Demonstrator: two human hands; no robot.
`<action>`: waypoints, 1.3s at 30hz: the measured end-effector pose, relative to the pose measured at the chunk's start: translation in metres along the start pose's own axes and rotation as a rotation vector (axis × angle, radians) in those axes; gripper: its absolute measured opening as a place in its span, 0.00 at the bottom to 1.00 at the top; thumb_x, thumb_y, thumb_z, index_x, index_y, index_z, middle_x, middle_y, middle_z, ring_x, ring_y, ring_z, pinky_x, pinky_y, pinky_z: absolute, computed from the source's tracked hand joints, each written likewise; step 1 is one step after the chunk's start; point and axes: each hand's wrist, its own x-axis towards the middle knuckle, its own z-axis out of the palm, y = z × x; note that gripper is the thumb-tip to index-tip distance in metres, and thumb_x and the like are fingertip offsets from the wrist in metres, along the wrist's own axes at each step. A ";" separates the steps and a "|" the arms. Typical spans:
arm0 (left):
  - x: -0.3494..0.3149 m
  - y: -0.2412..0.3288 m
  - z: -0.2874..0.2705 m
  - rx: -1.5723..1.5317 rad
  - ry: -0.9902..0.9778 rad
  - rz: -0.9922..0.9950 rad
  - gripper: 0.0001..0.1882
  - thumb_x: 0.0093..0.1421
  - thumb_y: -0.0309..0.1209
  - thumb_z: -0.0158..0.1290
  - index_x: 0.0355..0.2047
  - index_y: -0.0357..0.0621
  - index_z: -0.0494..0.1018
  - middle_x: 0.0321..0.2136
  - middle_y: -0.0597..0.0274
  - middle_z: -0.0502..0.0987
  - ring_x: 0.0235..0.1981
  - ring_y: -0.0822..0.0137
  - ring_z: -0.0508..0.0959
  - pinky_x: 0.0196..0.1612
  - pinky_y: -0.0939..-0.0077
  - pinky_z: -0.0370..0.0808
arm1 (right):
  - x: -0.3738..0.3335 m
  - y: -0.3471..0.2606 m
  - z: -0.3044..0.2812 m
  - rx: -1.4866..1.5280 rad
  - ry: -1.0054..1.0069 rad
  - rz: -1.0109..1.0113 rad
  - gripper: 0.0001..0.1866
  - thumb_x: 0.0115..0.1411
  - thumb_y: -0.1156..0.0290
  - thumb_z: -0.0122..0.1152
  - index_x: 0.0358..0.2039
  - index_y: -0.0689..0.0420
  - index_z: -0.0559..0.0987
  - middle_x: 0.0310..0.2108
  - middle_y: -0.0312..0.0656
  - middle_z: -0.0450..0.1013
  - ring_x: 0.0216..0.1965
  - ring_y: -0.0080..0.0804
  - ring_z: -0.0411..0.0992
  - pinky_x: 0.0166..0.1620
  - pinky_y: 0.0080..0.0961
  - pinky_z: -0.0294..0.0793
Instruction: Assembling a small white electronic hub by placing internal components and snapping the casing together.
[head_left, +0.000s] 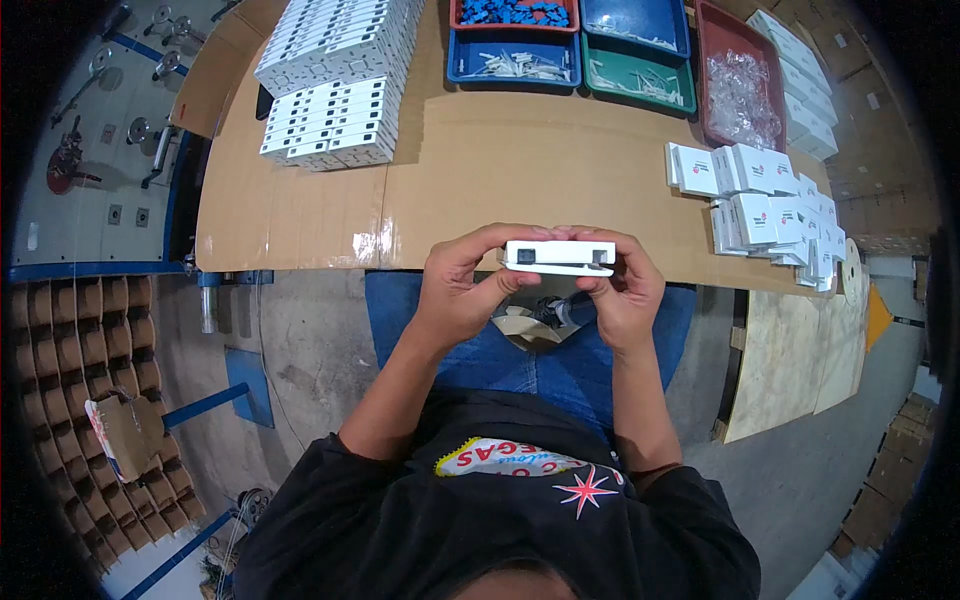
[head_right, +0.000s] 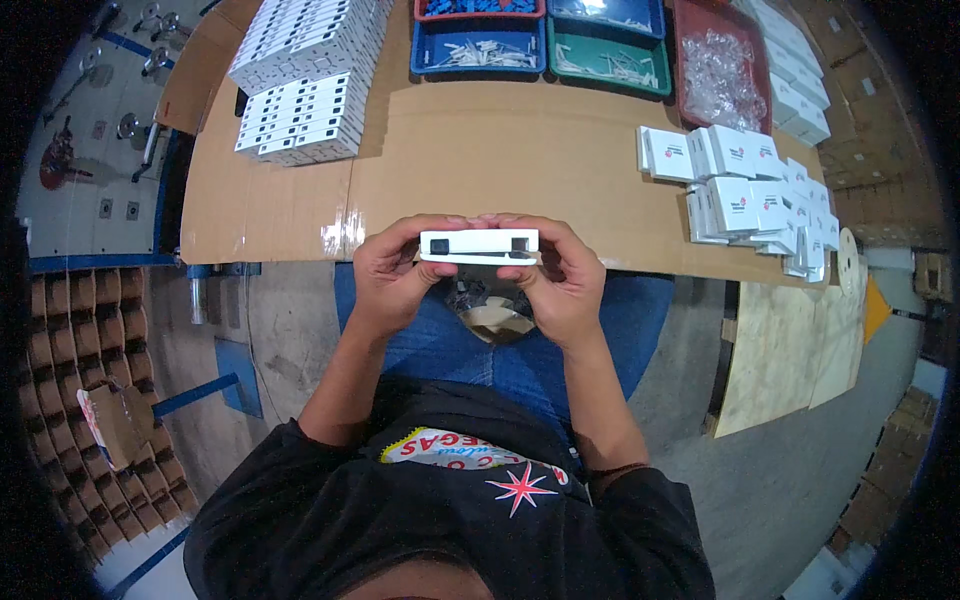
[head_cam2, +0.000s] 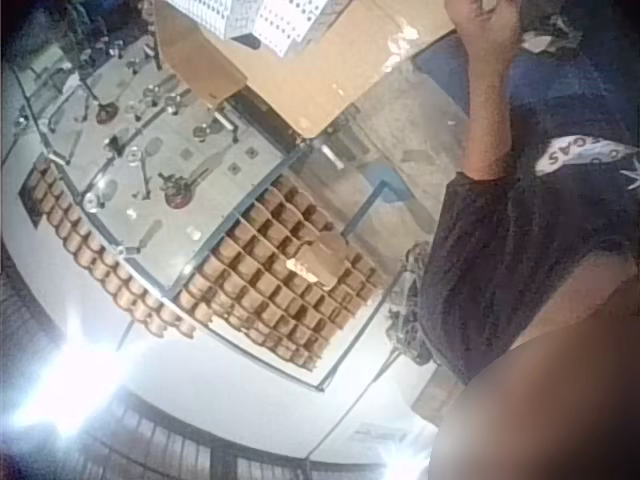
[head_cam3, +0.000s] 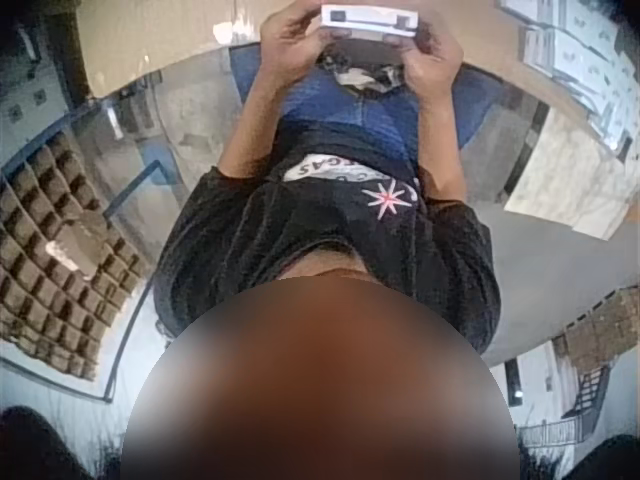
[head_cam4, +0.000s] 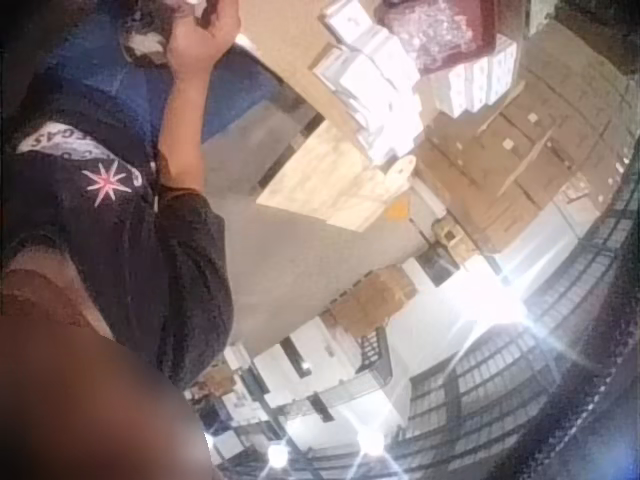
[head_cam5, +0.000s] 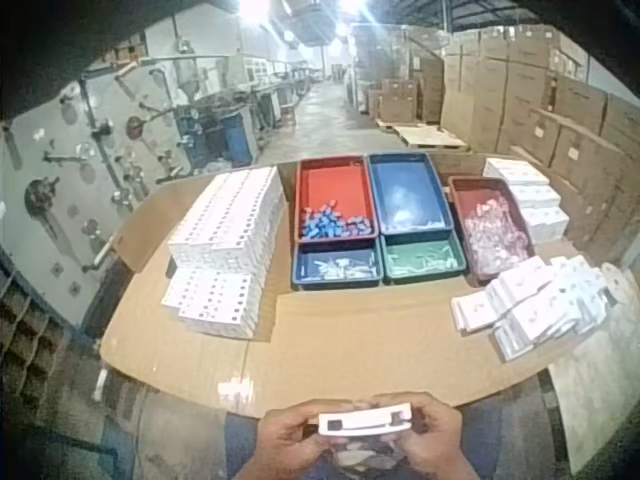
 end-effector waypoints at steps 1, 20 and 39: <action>0.000 0.002 -0.001 0.016 -0.018 0.001 0.20 0.58 0.27 0.66 0.51 0.36 0.79 0.46 0.55 0.85 0.50 0.65 0.82 0.56 0.70 0.76 | 0.000 -0.002 0.000 -0.023 -0.005 -0.011 0.21 0.58 0.77 0.72 0.51 0.65 0.77 0.51 0.49 0.79 0.55 0.38 0.77 0.59 0.34 0.76; -0.003 0.024 0.007 0.058 -0.035 0.088 0.27 0.57 0.27 0.68 0.57 0.38 0.76 0.50 0.54 0.83 0.50 0.66 0.83 0.54 0.73 0.78 | -0.008 -0.017 0.001 -0.046 0.039 -0.081 0.24 0.55 0.74 0.77 0.50 0.68 0.78 0.48 0.51 0.80 0.51 0.36 0.79 0.56 0.31 0.78; 0.002 0.022 0.006 0.017 -0.092 0.124 0.22 0.56 0.24 0.67 0.52 0.39 0.78 0.47 0.53 0.84 0.50 0.61 0.83 0.55 0.68 0.78 | -0.002 -0.017 -0.001 -0.076 -0.015 -0.142 0.20 0.56 0.77 0.74 0.48 0.67 0.79 0.47 0.54 0.80 0.51 0.40 0.79 0.54 0.33 0.78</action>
